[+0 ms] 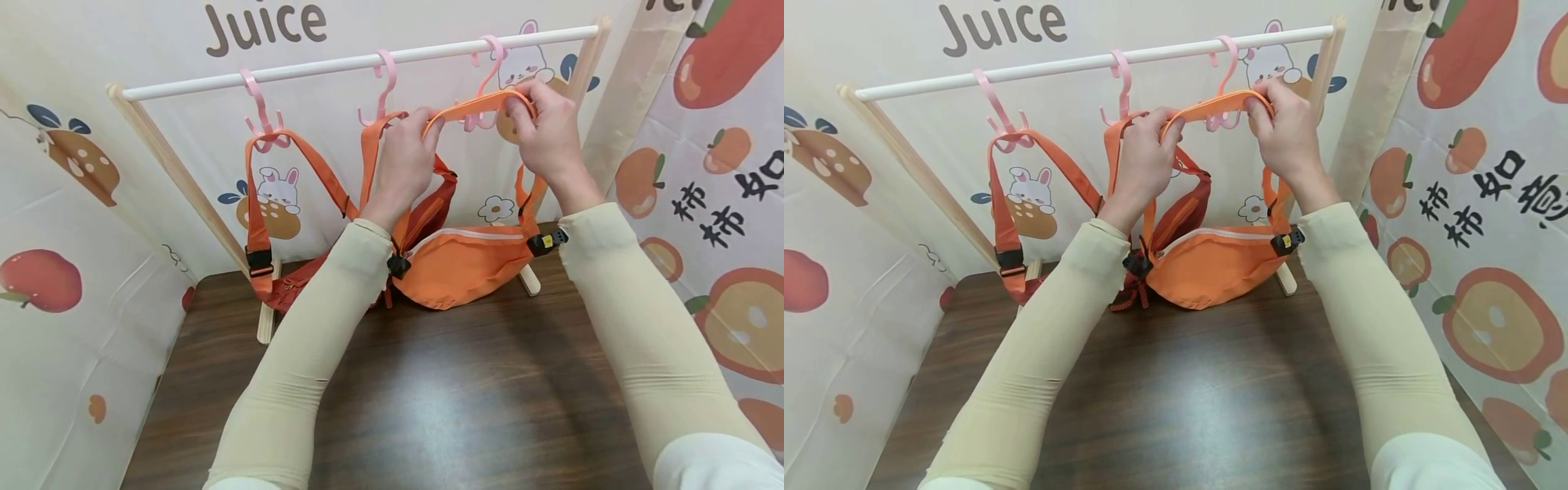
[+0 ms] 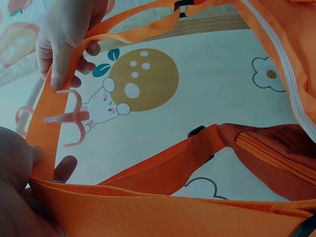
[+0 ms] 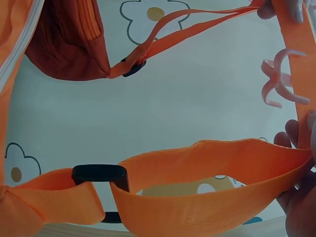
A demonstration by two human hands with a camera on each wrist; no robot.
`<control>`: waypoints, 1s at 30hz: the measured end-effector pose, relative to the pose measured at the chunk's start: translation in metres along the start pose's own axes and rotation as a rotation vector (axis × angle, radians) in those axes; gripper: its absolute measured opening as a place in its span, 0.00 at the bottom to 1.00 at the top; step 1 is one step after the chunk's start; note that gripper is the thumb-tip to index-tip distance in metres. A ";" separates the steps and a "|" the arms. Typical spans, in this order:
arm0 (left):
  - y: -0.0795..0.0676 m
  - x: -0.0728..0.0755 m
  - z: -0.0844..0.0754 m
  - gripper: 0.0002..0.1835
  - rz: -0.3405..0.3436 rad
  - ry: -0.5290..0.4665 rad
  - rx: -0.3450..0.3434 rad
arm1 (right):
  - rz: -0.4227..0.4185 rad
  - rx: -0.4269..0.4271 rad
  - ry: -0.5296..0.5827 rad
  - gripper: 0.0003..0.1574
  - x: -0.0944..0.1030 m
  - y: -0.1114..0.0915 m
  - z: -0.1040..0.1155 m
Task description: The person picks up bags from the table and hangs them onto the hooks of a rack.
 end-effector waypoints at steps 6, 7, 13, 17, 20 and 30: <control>0.001 -0.006 0.004 0.19 0.012 -0.009 0.023 | 0.029 -0.028 0.010 0.24 -0.006 0.001 -0.007; 0.001 -0.007 0.005 0.19 0.016 -0.014 0.029 | 0.031 -0.025 0.012 0.24 -0.006 0.001 -0.008; 0.001 -0.013 0.010 0.19 0.038 -0.028 0.051 | 0.051 -0.010 0.018 0.23 -0.010 -0.001 -0.011; 0.000 -0.017 0.013 0.19 0.048 -0.034 0.051 | 0.056 0.008 0.013 0.22 -0.012 -0.001 -0.010; -0.001 -0.019 0.014 0.17 0.037 -0.028 0.032 | 0.061 0.007 0.006 0.23 -0.014 -0.001 -0.010; -0.008 -0.030 0.026 0.16 0.053 -0.033 0.021 | 0.077 -0.018 -0.037 0.24 -0.020 -0.004 -0.017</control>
Point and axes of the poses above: each hand's wrist, its own y-axis towards the middle knuckle, its own x-axis out of the back of the hand, z = x × y, the point moved 8 cm from there along y, towards the middle knuckle, and after that the axes turned 15 degrees about z, right-handed, at the moved point
